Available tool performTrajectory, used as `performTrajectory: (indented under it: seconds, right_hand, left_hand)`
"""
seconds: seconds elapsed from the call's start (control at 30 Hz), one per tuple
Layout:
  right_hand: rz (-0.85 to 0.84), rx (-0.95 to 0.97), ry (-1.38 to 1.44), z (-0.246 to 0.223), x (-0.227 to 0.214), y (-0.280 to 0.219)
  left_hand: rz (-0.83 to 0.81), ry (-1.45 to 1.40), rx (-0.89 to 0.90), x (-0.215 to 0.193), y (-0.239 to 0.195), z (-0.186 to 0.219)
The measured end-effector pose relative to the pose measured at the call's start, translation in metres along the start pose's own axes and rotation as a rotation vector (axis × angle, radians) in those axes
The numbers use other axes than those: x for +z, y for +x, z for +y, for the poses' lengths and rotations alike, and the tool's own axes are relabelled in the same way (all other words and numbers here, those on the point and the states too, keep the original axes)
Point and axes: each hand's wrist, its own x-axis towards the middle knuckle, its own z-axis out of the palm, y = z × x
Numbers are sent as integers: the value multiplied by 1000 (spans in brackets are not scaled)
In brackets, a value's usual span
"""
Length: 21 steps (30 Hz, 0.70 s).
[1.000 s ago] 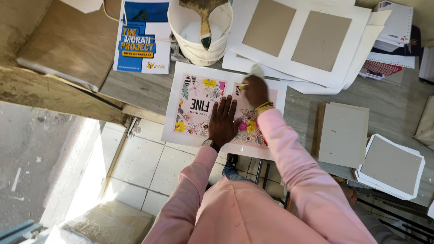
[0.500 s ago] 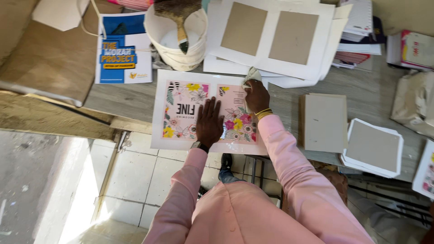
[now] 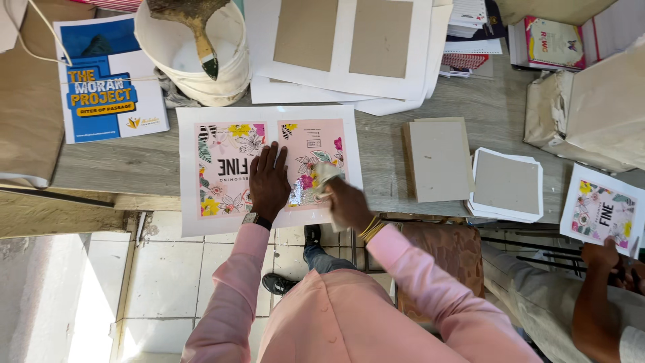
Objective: The person wipes a printed paper on a table with a cloth. Then, the person picks up a rectangular board and applies a white substance to it using a brush, repeatedly dipping the brush into a bucket.
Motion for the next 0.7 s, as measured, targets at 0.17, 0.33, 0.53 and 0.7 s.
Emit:
performTrajectory:
  seconds: [0.17,0.33,0.53,0.7]
  right_hand:
    - [70,134,-48,42,-48,68]
    - [141,79,-174,28,-58,140]
    - [170,-123,-50,-60,-40,172]
    - [92,-422,136,-97,-26,126]
  left_hand:
    - [30,-25,-37,0,3,-2]
    - [-33,-62,-99,-8,7,8]
    - [40,-94,-84,-14,14,7]
    - [524,-356,-37,-7,24,-14]
